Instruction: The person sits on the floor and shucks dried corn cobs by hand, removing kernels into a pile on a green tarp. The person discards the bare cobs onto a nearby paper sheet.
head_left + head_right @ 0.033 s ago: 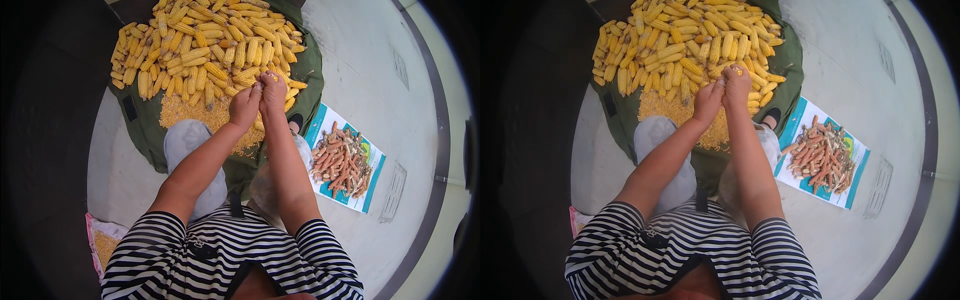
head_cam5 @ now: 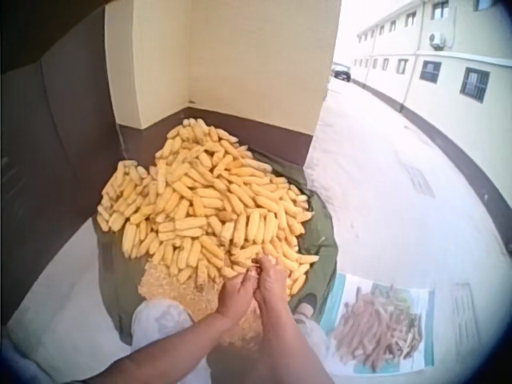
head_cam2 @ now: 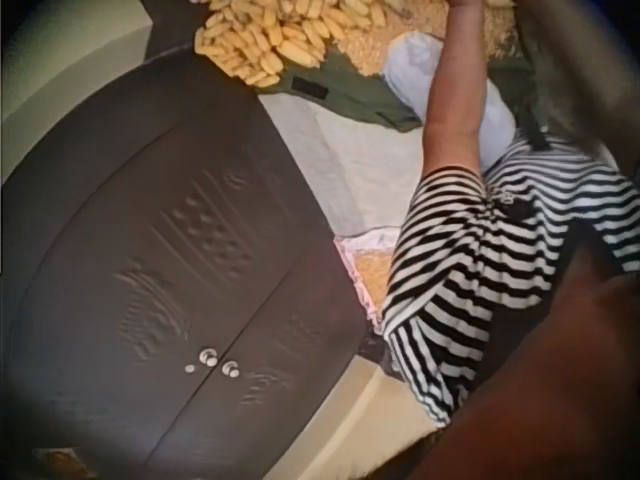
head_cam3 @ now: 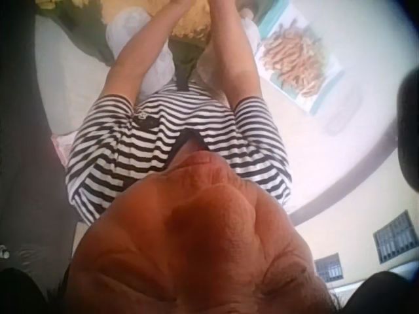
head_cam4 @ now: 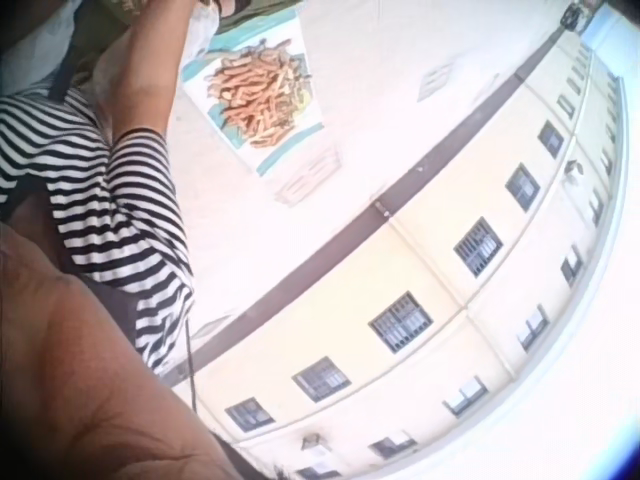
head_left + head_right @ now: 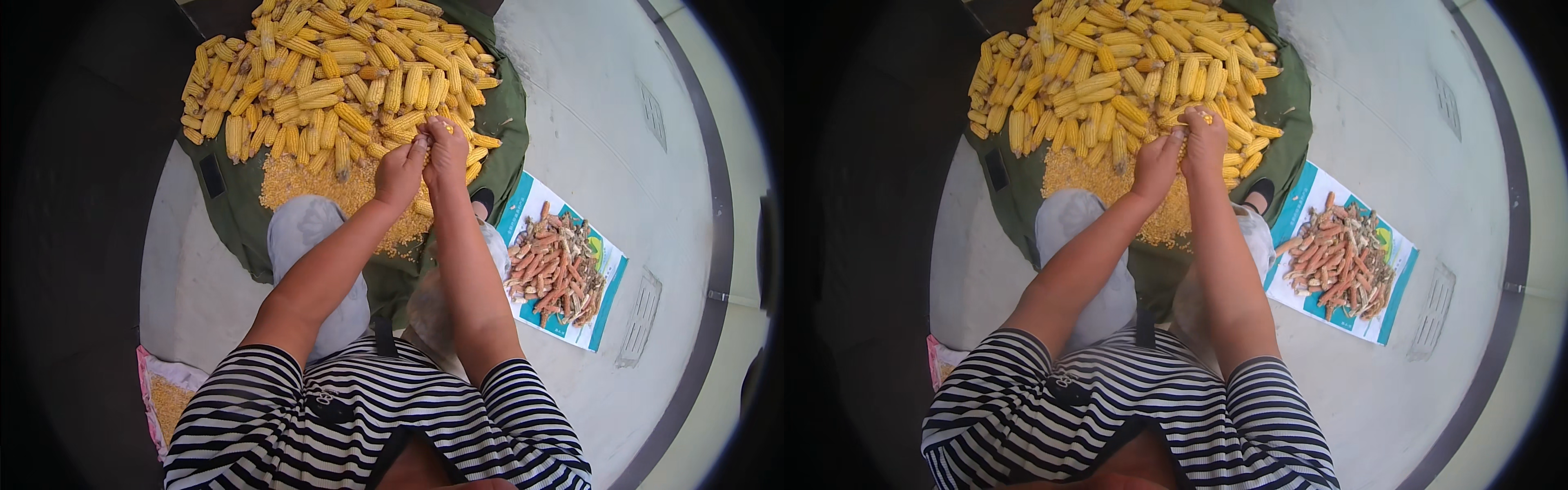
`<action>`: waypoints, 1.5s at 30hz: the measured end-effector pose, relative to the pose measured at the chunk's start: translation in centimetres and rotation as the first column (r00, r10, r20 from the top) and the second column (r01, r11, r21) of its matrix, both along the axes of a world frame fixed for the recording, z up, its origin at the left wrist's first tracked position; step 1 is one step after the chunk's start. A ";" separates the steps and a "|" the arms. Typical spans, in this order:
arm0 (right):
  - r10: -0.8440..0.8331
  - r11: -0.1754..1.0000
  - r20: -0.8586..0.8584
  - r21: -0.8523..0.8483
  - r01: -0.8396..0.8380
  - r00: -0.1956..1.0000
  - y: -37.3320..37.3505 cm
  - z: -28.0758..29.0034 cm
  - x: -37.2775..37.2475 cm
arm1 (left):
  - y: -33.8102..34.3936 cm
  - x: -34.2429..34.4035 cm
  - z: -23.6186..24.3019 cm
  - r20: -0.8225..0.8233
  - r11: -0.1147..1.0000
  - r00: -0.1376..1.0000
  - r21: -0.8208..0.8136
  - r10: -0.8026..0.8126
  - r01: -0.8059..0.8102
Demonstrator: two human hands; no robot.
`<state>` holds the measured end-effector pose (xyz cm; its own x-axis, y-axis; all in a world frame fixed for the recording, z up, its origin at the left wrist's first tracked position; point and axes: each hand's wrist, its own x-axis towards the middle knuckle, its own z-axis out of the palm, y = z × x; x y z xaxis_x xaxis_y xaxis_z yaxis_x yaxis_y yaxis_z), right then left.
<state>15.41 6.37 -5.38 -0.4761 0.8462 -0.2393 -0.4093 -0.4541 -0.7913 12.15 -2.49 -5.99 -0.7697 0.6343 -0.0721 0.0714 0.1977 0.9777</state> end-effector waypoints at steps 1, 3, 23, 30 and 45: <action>0.031 0.999 -0.009 -0.013 -0.031 0.999 0.0 0.2 -0.2 | 0.0 -0.3 0.0 0.087 1.000 0.996 0.006 0.001 -0.001; 0.080 0.977 -0.136 -0.184 -0.105 0.987 0.5 0.9 -0.2 | 0.3 -0.8 -0.1 0.267 0.994 0.962 0.083 0.053 -0.078; 0.212 0.943 -0.152 -0.226 -0.243 0.965 2.7 -0.9 -2.9 | 1.1 -3.2 -0.3 0.491 0.981 0.867 0.104 0.090 -0.161; 0.283 0.955 0.158 0.039 -0.293 0.946 4.3 -1.1 -1.9 | 0.8 -3.9 0.0 0.197 0.995 0.979 -0.090 0.051 -0.034; 0.259 0.894 0.455 0.221 -0.390 0.852 3.0 -3.9 -2.9 | -1.0 -5.3 0.4 0.331 0.949 0.944 -0.300 0.007 0.098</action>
<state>12.51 9.42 -9.30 -0.6516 0.7209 -0.2362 0.1049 -0.2228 -0.9692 6.84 -3.50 -5.60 -0.6414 0.5735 -0.5096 -0.2228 0.4965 0.8390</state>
